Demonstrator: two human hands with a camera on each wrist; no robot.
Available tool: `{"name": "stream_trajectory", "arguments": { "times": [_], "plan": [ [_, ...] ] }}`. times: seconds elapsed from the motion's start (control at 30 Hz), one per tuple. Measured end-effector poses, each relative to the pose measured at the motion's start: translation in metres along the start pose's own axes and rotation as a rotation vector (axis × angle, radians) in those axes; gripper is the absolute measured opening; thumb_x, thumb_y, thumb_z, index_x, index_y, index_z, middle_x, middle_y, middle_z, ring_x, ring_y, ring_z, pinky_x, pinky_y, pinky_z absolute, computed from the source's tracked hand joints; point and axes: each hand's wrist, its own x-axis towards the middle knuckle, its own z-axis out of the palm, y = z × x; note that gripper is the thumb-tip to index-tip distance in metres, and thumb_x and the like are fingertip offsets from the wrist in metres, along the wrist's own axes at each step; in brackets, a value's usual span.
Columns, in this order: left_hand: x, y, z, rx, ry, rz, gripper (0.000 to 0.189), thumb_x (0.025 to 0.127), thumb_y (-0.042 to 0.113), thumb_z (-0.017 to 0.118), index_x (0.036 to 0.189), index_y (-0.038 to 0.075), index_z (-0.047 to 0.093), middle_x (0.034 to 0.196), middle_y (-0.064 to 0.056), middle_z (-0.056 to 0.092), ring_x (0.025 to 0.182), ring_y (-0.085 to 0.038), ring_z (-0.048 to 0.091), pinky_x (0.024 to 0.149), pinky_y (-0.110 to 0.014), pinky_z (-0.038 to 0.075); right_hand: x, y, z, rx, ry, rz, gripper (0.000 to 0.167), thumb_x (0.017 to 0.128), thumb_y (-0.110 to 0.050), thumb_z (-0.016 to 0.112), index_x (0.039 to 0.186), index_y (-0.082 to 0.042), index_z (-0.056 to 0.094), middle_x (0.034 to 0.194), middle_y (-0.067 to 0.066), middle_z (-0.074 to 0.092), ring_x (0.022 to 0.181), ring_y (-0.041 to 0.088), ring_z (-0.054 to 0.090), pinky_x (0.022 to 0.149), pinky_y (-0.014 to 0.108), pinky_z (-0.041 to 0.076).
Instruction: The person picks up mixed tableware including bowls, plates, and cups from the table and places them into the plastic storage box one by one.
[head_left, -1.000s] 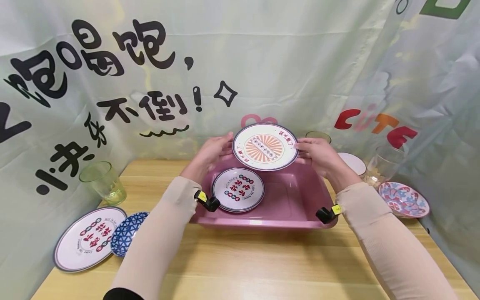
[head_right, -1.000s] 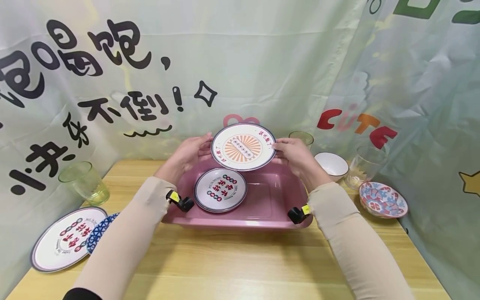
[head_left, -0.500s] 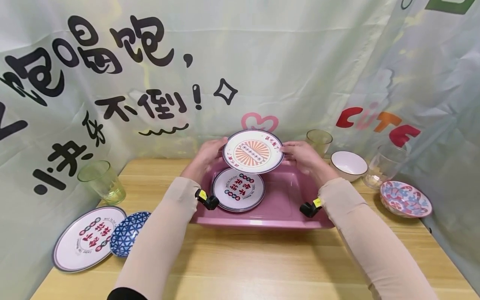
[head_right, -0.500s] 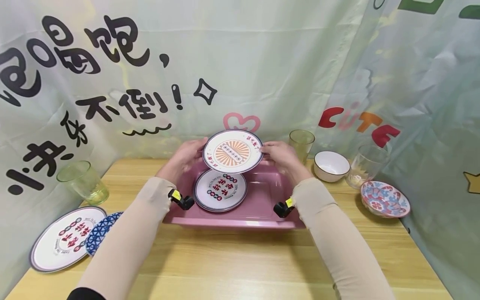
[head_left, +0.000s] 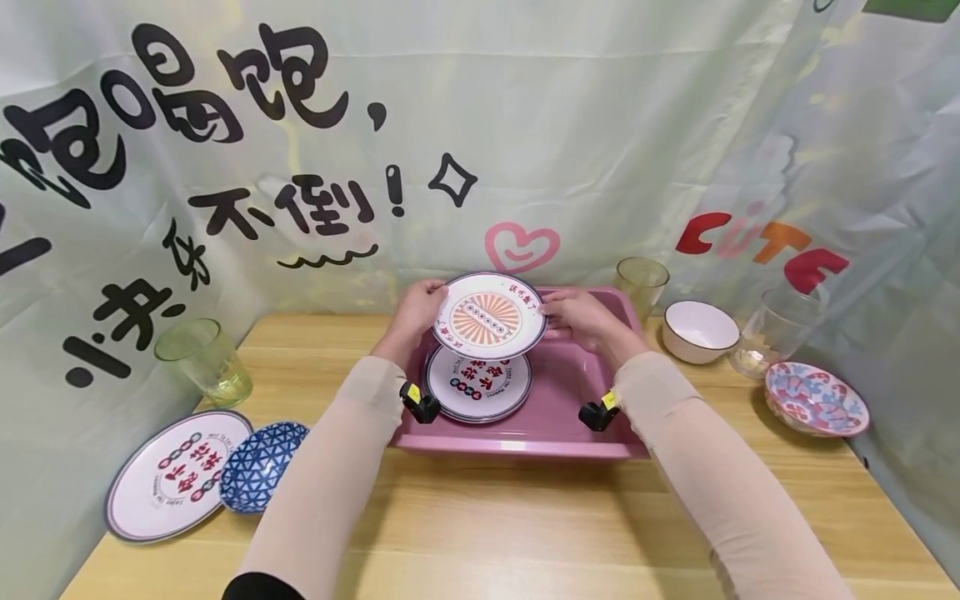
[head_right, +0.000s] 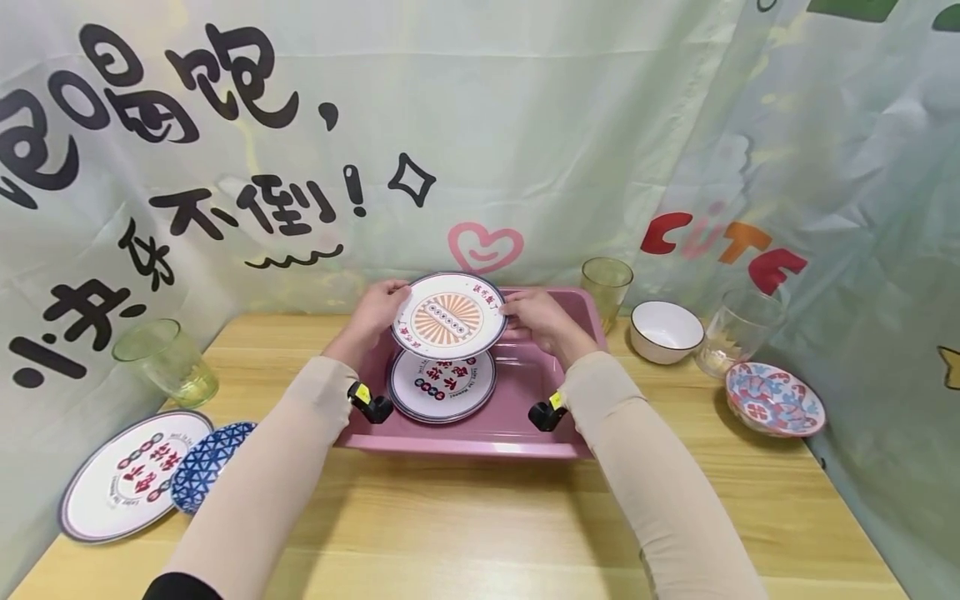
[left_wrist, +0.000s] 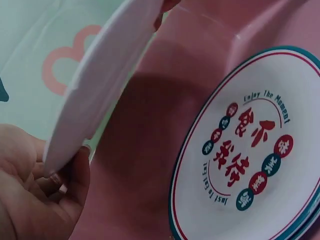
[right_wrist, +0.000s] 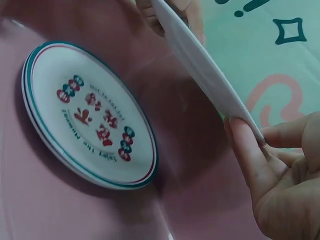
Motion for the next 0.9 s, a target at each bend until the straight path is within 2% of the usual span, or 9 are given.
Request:
{"name": "stream_trajectory", "arguments": {
  "times": [0.1, 0.27, 0.43, 0.53, 0.73, 0.9],
  "plan": [
    [0.000, -0.004, 0.000, 0.122, 0.020, 0.018, 0.032, 0.101, 0.017, 0.051, 0.129, 0.005, 0.062, 0.125, -0.014, 0.062, 0.102, -0.025, 0.060, 0.086, -0.034, 0.051, 0.002, 0.006, 0.000, -0.024, -0.019, 0.033, 0.043, 0.099, -0.002, 0.050, 0.138, 0.013, 0.042, 0.084, 0.007, 0.064, 0.068, 0.014, 0.064, 0.072, 0.029, 0.059],
    [-0.003, -0.005, 0.000, 0.394, 0.037, 0.067, 0.026, 0.099, 0.014, 0.051, 0.116, 0.004, 0.068, 0.117, -0.012, 0.066, 0.103, -0.027, 0.060, 0.091, -0.038, 0.048, 0.005, 0.014, 0.003, -0.061, -0.040, 0.069, 0.045, 0.098, -0.001, 0.052, 0.140, 0.012, 0.041, 0.088, 0.010, 0.064, 0.069, 0.016, 0.066, 0.072, 0.031, 0.059],
    [-0.009, -0.002, -0.002, 0.575, 0.011, 0.074, 0.028, 0.101, 0.017, 0.046, 0.117, 0.005, 0.066, 0.119, -0.010, 0.066, 0.109, -0.028, 0.059, 0.099, -0.040, 0.044, 0.007, 0.020, 0.006, -0.098, -0.063, 0.086, 0.044, 0.098, 0.000, 0.051, 0.139, 0.012, 0.040, 0.089, 0.012, 0.064, 0.069, 0.017, 0.067, 0.074, 0.034, 0.059],
    [-0.009, -0.002, -0.002, 0.671, -0.026, 0.100, 0.028, 0.101, 0.015, 0.045, 0.115, 0.004, 0.066, 0.118, -0.011, 0.066, 0.108, -0.027, 0.060, 0.099, -0.040, 0.044, 0.008, 0.023, 0.008, -0.115, -0.075, 0.107, 0.040, 0.098, 0.001, 0.050, 0.136, 0.012, 0.042, 0.086, 0.012, 0.065, 0.069, 0.017, 0.067, 0.073, 0.035, 0.059],
    [-0.008, -0.006, -0.002, 0.874, -0.091, 0.160, 0.025, 0.097, 0.006, 0.043, 0.096, 0.002, 0.067, 0.104, -0.012, 0.068, 0.088, -0.025, 0.061, 0.087, -0.039, 0.049, 0.008, 0.027, 0.012, -0.133, -0.095, 0.134, 0.042, 0.096, 0.004, 0.051, 0.136, 0.015, 0.040, 0.086, 0.013, 0.063, 0.068, 0.016, 0.066, 0.074, 0.035, 0.059],
    [-0.010, -0.010, 0.000, 0.891, -0.129, 0.116, 0.020, 0.094, -0.002, 0.044, 0.096, 0.001, 0.064, 0.097, -0.012, 0.063, 0.076, -0.022, 0.053, 0.066, -0.031, 0.046, 0.005, 0.028, 0.015, -0.156, -0.082, 0.155, 0.044, 0.095, 0.004, 0.053, 0.137, 0.013, 0.042, 0.086, 0.013, 0.061, 0.064, 0.015, 0.063, 0.072, 0.033, 0.059]
  ]
}}
